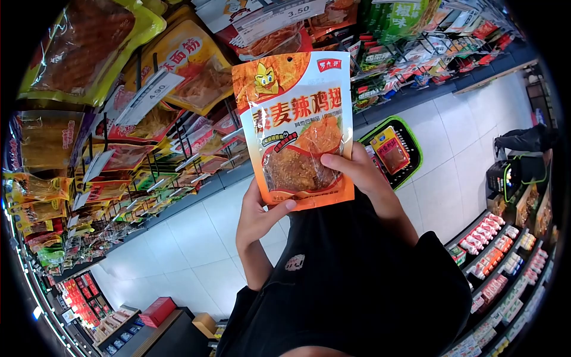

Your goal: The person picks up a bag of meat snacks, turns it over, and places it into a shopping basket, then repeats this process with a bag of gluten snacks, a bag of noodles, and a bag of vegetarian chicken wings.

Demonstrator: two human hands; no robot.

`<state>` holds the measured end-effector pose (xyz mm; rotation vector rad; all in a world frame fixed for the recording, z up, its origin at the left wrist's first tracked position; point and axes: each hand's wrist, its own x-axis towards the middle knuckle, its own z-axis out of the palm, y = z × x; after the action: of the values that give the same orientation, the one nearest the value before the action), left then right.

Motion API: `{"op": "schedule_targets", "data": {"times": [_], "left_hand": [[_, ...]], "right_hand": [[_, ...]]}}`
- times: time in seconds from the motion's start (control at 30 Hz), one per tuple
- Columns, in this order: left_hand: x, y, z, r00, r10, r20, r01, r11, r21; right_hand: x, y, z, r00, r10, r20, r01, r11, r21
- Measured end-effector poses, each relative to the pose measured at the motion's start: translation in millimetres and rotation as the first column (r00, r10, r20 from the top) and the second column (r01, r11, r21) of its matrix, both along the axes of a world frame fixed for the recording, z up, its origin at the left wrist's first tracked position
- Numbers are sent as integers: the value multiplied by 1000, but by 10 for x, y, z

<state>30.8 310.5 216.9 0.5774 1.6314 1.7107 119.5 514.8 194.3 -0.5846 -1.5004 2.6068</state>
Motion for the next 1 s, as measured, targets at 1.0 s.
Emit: {"op": "schedule_targets", "data": {"times": [1.0], "left_hand": [[12,-63,-39,997,-41,71,44,998,-44]], "right_hand": [[-31,-25,-58,999,-11,51,11,1000,4]]}}
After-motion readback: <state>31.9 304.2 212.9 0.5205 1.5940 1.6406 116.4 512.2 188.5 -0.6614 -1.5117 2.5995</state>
